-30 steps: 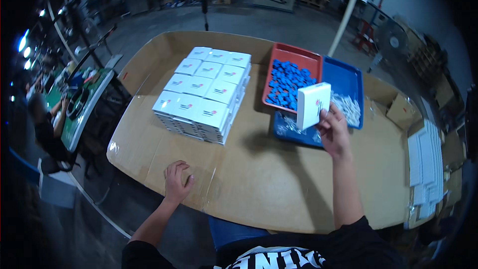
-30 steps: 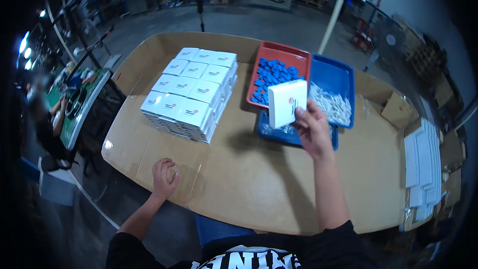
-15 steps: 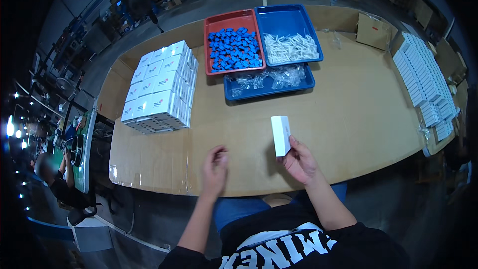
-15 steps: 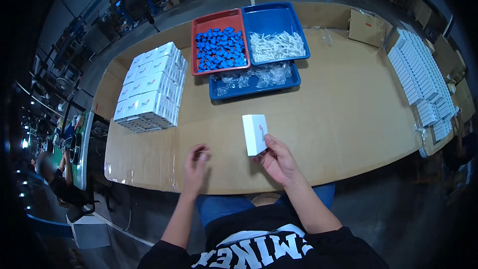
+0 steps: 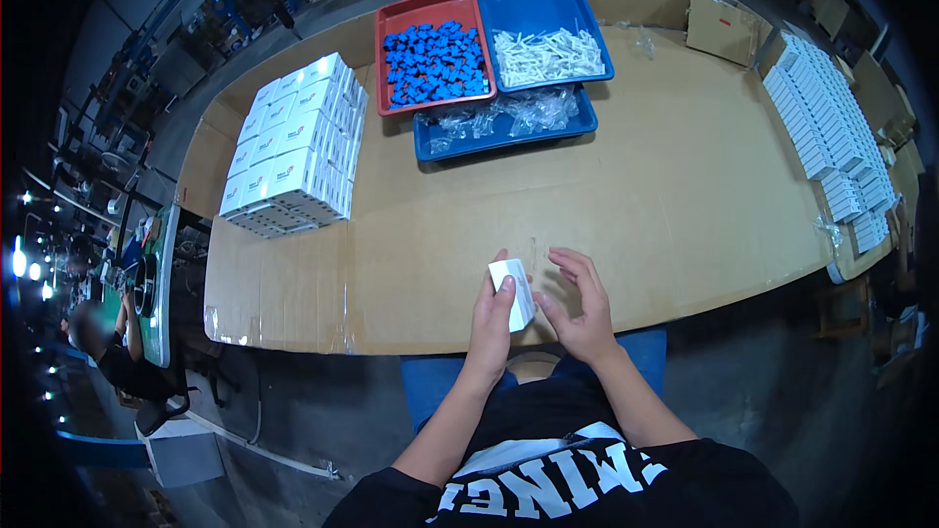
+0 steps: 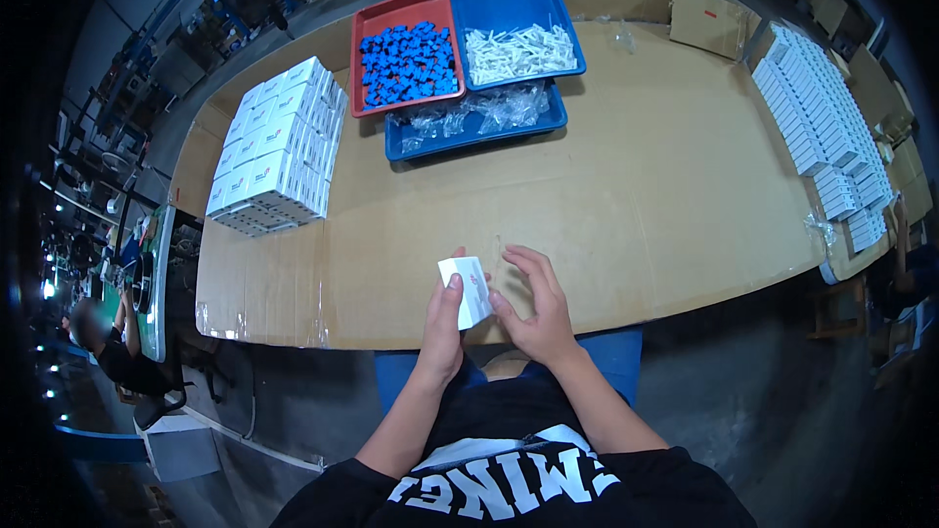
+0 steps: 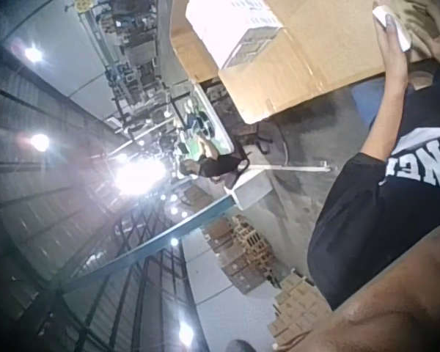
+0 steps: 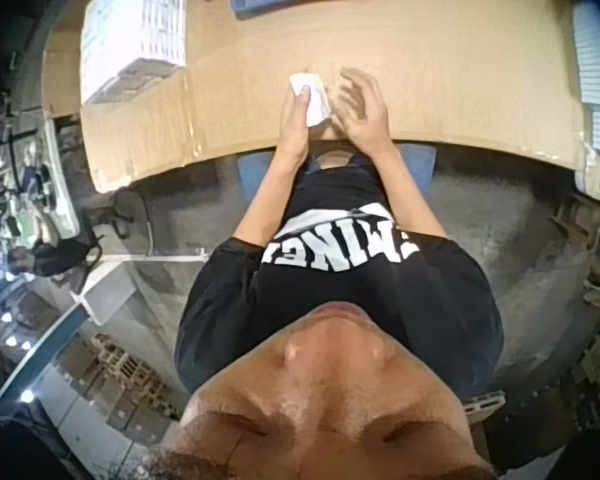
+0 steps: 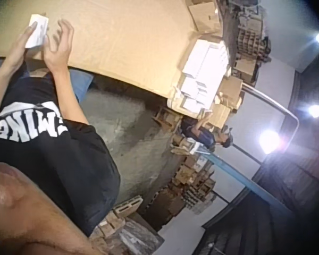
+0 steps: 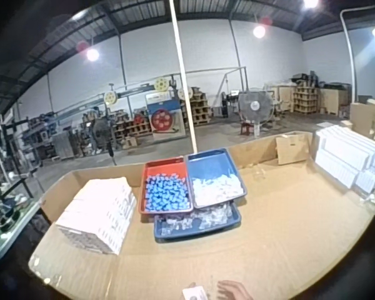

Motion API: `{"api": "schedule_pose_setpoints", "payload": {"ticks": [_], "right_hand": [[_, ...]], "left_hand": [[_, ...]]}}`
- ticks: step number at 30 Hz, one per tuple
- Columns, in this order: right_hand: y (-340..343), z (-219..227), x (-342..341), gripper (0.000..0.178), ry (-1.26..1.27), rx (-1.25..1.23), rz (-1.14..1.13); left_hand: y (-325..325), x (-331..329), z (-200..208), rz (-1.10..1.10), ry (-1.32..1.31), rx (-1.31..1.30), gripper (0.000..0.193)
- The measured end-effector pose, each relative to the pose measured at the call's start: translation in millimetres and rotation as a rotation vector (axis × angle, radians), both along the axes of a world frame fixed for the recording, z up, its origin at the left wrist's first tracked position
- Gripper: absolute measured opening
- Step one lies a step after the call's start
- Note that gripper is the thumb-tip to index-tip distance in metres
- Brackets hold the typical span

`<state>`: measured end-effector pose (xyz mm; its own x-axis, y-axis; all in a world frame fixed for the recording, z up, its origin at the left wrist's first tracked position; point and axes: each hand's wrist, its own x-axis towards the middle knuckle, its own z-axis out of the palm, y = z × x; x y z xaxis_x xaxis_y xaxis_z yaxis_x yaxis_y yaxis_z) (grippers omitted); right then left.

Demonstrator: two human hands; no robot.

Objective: Packing electronic or industrial components into white boxes and placing them in stacks.

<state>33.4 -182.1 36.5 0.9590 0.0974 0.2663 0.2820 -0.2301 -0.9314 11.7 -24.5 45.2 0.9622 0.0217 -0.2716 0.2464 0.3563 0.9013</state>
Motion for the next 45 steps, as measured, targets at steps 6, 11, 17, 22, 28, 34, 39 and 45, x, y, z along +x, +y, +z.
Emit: {"api": "schedule_pose_setpoints", "payload": {"ticks": [6, 11, 17, 22, 28, 34, 39, 45], "right_hand": [[12.7, -10.6, 1.9, 0.075, -0.292, 0.016, 0.318], [22.5, -19.6, 2.0, 0.074, -0.329, 0.004, 0.304], [29.4, -25.7, 7.1, 0.073, -0.398, -0.032, 0.254], [28.4, -34.2, 11.7, 0.073, -0.39, -0.009, 0.256], [27.5, -40.8, 16.5, 0.073, -0.387, -0.003, 0.254], [33.1, -47.4, 16.6, 0.076, -0.365, 0.016, 0.222], [32.4, -51.0, 16.7, 0.077, -0.439, -0.036, 0.172], [30.8, -51.0, 17.1, 0.078, -0.459, -0.022, 0.16]], "left_hand": [[-3.3, -13.8, 16.7, -0.06, 0.269, -0.275, 0.059], [3.0, -16.7, 13.1, -0.059, 0.311, -0.325, 0.062], [-1.4, -11.7, 11.9, -0.017, 0.315, -0.371, 0.058], [-8.0, -7.8, 8.5, 0.026, 0.314, -0.347, 0.057], [-11.6, -2.8, 2.8, 0.049, 0.372, -0.359, 0.056], [-5.8, -4.0, 1.4, 0.004, 0.371, -0.366, 0.055], [-11.0, -2.9, -6.3, 0.057, 0.366, -0.375, 0.053], [-14.8, -1.1, -12.5, 0.056, 0.351, -0.334, 0.053]]}}
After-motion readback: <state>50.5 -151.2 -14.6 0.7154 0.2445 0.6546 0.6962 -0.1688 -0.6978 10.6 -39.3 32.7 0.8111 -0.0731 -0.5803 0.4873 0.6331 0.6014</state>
